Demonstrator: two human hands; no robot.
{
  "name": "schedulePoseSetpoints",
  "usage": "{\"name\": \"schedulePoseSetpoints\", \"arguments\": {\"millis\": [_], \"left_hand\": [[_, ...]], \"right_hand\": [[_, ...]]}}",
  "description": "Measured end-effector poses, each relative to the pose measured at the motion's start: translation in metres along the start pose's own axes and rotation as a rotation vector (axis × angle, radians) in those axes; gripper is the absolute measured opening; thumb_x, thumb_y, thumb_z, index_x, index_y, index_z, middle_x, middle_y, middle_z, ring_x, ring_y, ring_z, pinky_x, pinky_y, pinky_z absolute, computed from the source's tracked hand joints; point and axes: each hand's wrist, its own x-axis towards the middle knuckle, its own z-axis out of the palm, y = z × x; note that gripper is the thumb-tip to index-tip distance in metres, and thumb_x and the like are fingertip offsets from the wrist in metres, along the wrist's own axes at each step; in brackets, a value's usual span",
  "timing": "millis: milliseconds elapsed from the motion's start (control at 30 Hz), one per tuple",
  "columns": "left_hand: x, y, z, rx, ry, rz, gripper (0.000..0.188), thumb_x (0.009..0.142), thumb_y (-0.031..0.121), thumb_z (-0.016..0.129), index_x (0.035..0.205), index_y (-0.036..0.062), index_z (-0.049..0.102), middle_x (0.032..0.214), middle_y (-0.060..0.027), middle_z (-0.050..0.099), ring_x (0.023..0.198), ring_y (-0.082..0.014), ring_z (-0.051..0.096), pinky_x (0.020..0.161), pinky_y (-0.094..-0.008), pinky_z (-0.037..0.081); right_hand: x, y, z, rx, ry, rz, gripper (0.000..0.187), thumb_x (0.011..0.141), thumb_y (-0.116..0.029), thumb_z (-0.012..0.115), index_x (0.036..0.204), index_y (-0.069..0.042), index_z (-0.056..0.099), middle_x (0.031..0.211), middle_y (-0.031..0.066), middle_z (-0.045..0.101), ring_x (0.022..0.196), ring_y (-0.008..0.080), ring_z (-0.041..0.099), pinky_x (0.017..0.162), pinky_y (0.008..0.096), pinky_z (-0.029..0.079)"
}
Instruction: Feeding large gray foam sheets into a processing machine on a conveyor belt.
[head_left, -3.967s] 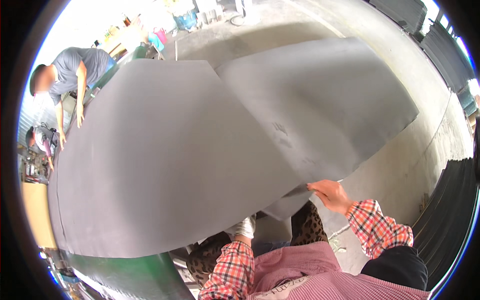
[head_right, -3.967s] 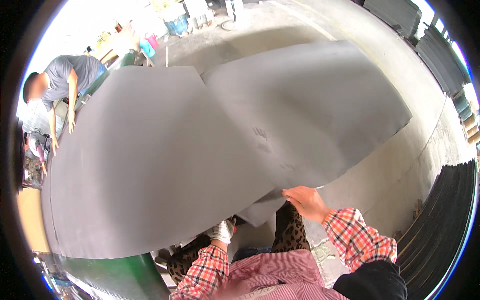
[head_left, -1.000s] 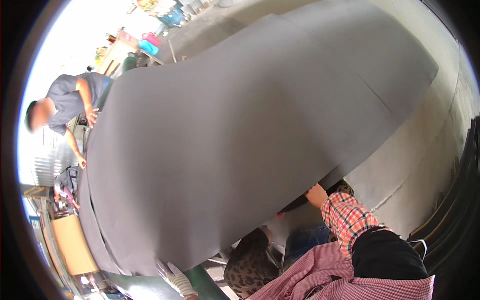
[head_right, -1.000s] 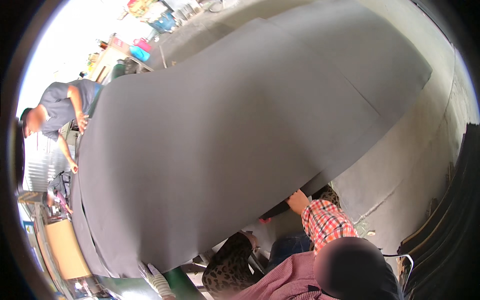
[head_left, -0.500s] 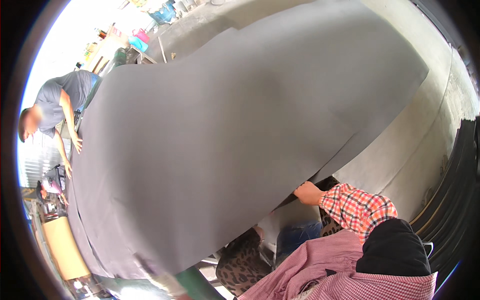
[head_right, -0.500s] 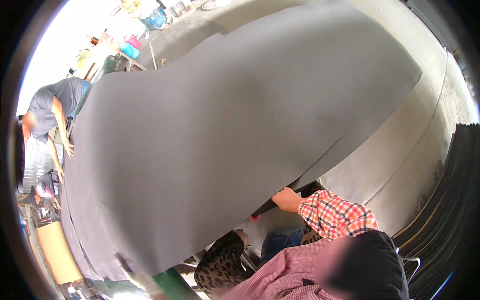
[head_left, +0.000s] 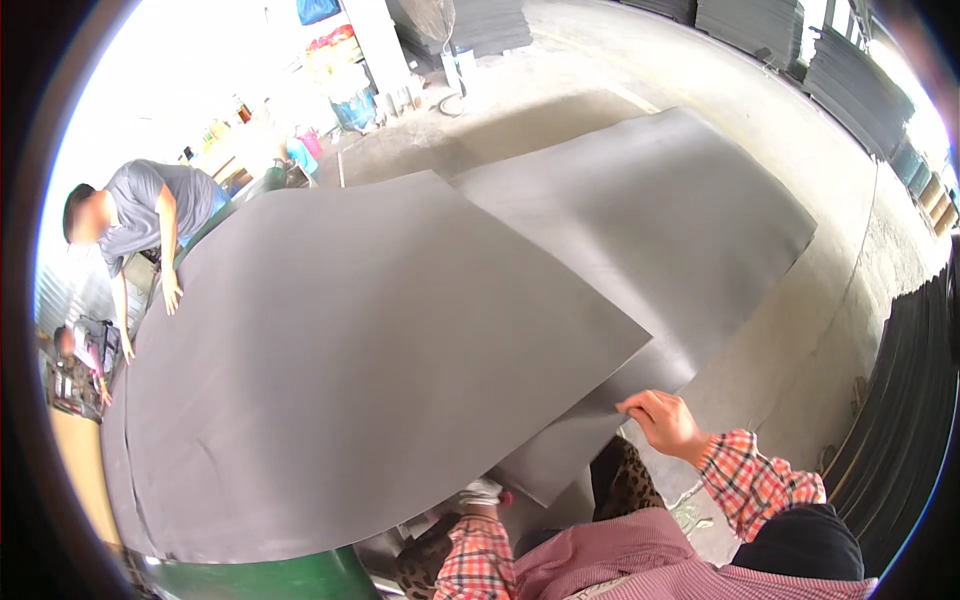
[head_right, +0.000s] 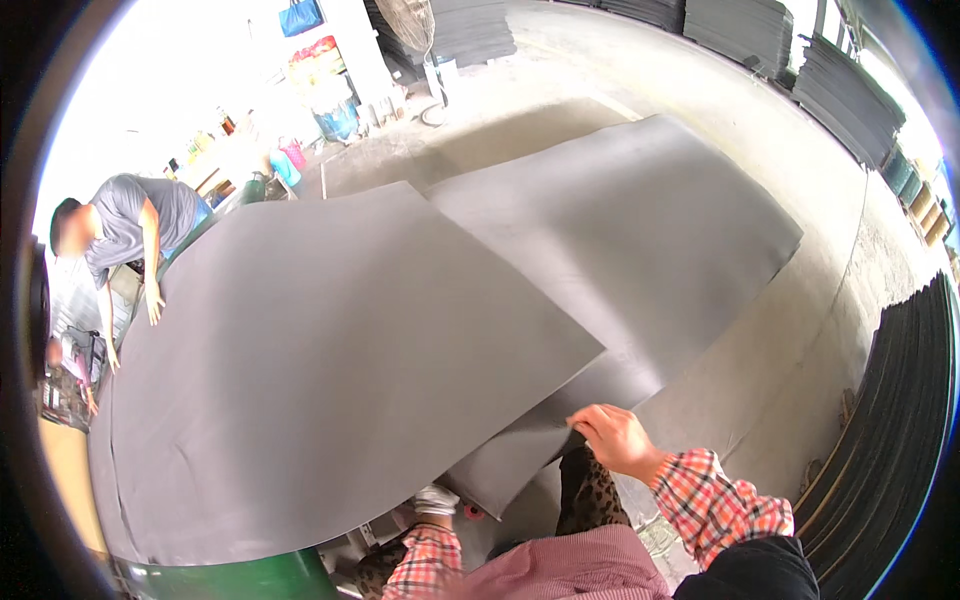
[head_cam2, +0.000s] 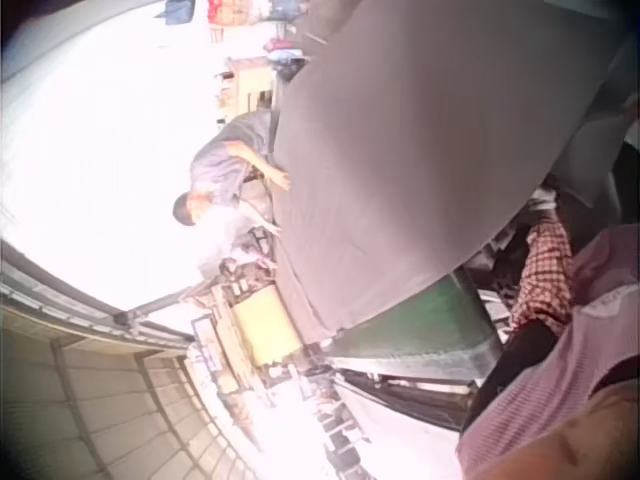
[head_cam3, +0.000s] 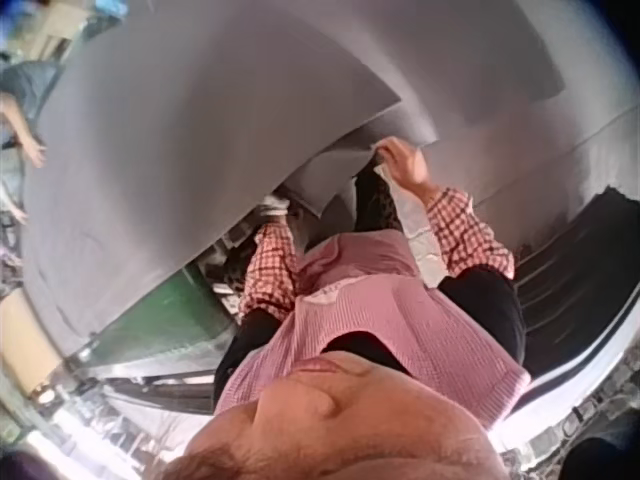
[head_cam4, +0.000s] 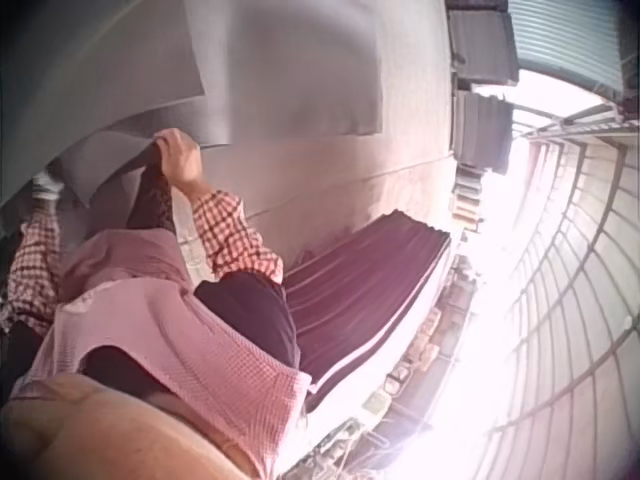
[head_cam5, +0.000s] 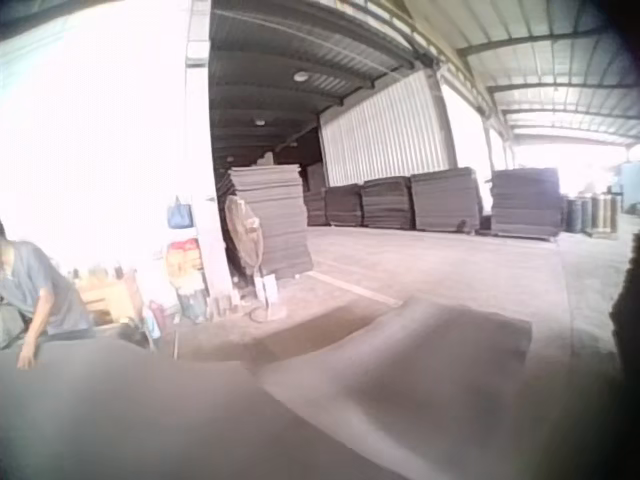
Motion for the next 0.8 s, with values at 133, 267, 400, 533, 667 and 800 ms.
{"name": "schedulePoseSetpoints", "arguments": {"millis": [133,267,400,533,667,800], "left_hand": [[0.023,0.023,-0.082,-0.281,0.015,-0.281,0.072,0.084,0.053,0.041,0.142,0.0134,0.025,0.137,-0.0131,0.031,0.127,-0.0288,0.025,0.105,-0.0473,0.019],[0.001,0.037,-0.134,-0.250,0.026,-0.357,0.067,0.084,0.046,0.044,0.141,0.0171,0.027,0.127,-0.0148,0.041,0.118,-0.0307,0.036,0.099,-0.0468,0.027],[-0.023,0.086,-0.155,-0.176,0.017,-0.399,0.062,0.084,0.039,0.047,0.141,0.0208,0.029,0.118,-0.0164,0.050,0.109,-0.0326,0.046,0.093,-0.0463,0.035],[-0.036,0.163,-0.196,-0.074,0.063,-0.436,0.060,0.084,0.033,0.050,0.140,0.0245,0.031,0.108,-0.0181,0.060,0.100,-0.0345,0.057,0.087,-0.0458,0.043],[-0.022,0.225,-0.255,0.099,0.273,-0.172,0.055,0.082,0.024,0.054,0.135,0.0286,0.039,0.087,-0.0191,0.064,0.082,-0.0385,0.061,0.075,-0.0448,0.048],[-0.003,0.245,-0.377,0.158,0.650,-0.014,0.039,0.081,0.017,0.057,0.120,0.0214,0.056,0.084,-0.0187,0.064,0.079,-0.0389,0.060,0.072,-0.0425,0.049]], "right_hand": [[-0.040,0.031,-0.037,0.090,-0.138,0.380,0.005,0.085,-0.005,0.058,0.089,-0.003,0.059,0.091,0.0108,0.066,0.080,0.0250,0.062,0.072,0.0362,0.050],[-0.085,0.084,-0.030,0.269,-0.278,0.352,0.023,0.085,-0.013,0.061,0.104,-0.003,0.058,0.107,0.0103,0.063,0.099,0.0216,0.059,0.083,0.0351,0.048],[-0.126,0.183,0.042,0.429,0.323,1.046,0.067,0.081,-0.036,0.067,0.132,-0.006,0.034,0.132,0.0179,0.042,0.121,0.0255,0.043,0.093,0.0385,0.042],[-0.098,0.190,0.070,1.528,0.532,1.484,0.097,0.076,-0.052,0.068,0.143,-0.006,0.014,0.140,0.0279,0.027,0.128,0.0378,0.032,0.101,0.0474,0.032],[-0.079,0.228,0.108,1.573,0.398,1.427,0.105,0.074,-0.056,0.067,0.144,-0.006,0.007,0.145,0.0256,0.018,0.131,0.0409,0.025,0.103,0.0533,0.025],[-0.056,0.203,0.102,1.123,0.268,1.752,0.106,0.070,-0.058,0.069,0.144,-0.009,0.011,0.143,0.0214,0.022,0.128,0.0399,0.027,0.095,0.0579,0.032]]}}
